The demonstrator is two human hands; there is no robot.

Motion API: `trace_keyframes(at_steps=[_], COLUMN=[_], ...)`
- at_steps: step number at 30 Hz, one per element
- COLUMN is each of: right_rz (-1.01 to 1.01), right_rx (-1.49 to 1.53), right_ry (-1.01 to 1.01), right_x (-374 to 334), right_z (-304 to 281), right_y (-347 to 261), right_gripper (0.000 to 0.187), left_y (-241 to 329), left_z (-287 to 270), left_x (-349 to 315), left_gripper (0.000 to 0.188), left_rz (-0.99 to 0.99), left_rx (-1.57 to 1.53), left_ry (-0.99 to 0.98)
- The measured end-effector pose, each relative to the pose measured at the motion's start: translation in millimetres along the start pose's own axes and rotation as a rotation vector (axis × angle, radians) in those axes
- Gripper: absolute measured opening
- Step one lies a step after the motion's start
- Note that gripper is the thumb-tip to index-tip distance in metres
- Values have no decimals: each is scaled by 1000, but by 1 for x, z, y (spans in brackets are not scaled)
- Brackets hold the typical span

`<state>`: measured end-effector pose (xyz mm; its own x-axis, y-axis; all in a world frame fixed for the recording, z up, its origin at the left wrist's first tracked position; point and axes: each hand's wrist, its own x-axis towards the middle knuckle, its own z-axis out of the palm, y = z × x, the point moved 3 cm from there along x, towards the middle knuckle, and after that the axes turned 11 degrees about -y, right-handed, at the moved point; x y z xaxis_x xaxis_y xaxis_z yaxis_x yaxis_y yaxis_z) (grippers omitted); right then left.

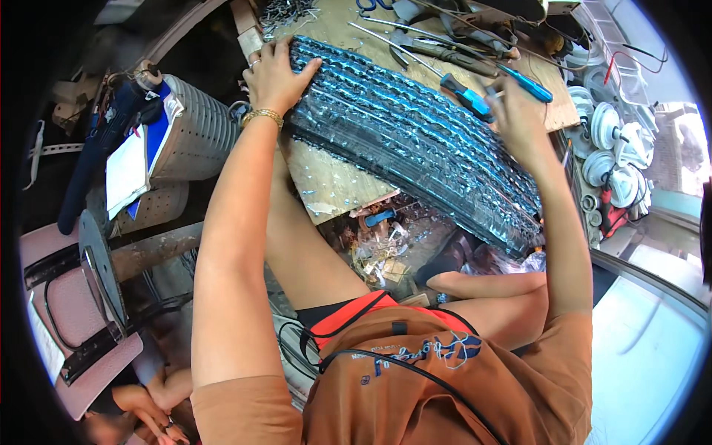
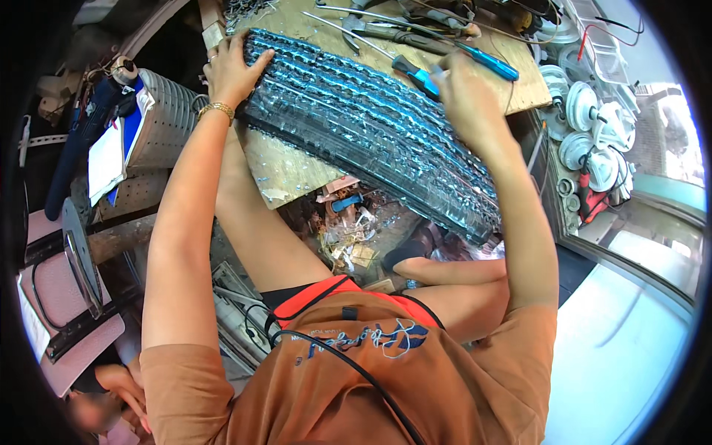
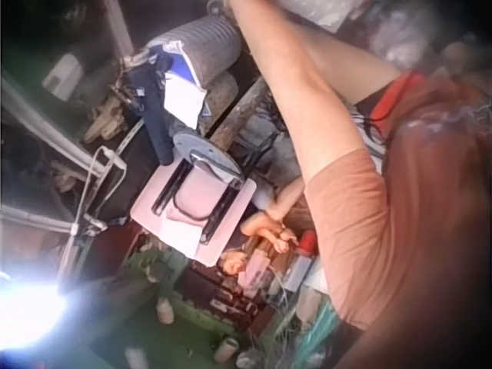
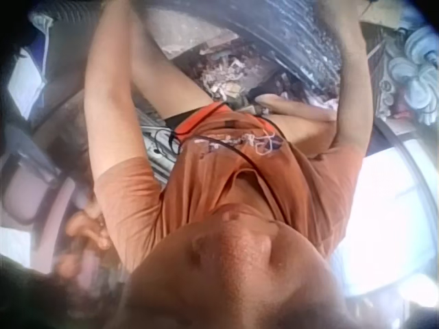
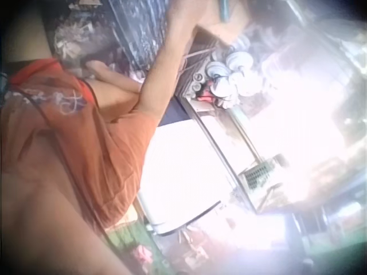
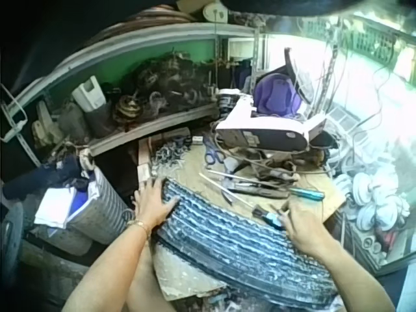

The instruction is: The person uses a screwdriver and pliers to pry apart and disassemble components of a blue finned metal air conditioning unit part on a workbench.

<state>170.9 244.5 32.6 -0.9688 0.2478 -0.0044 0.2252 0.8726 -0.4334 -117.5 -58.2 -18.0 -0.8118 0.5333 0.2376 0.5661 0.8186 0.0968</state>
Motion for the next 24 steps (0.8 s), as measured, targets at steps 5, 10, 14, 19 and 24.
trace_keyframes(at_steps=[5, 10, 14, 19, 24], right_rz=[-37, -70, -80, -83, -66], right_rx=[-220, -309, -291, -336, -380], right_ry=[-259, -400, -408, -449, -432], right_x=[-48, -67, -71, -68, -68], right_z=[28, 39, 45, 49, 50], right_y=[-67, -81, -81, -80, -88], right_gripper=[26, 22, 19, 21, 23], left_y=[0, 4, 3, 5, 1], left_z=[2, 1, 1, 0, 2], left_x=[-1, -1, -1, -2, -1], left_gripper=[80, 80, 79, 79, 78], left_rz=[-24, -5, -12, -9, -7], left_rx=[3, 1, -5, -1, -2], left_ry=[-32, -4, -20, -18, -5])
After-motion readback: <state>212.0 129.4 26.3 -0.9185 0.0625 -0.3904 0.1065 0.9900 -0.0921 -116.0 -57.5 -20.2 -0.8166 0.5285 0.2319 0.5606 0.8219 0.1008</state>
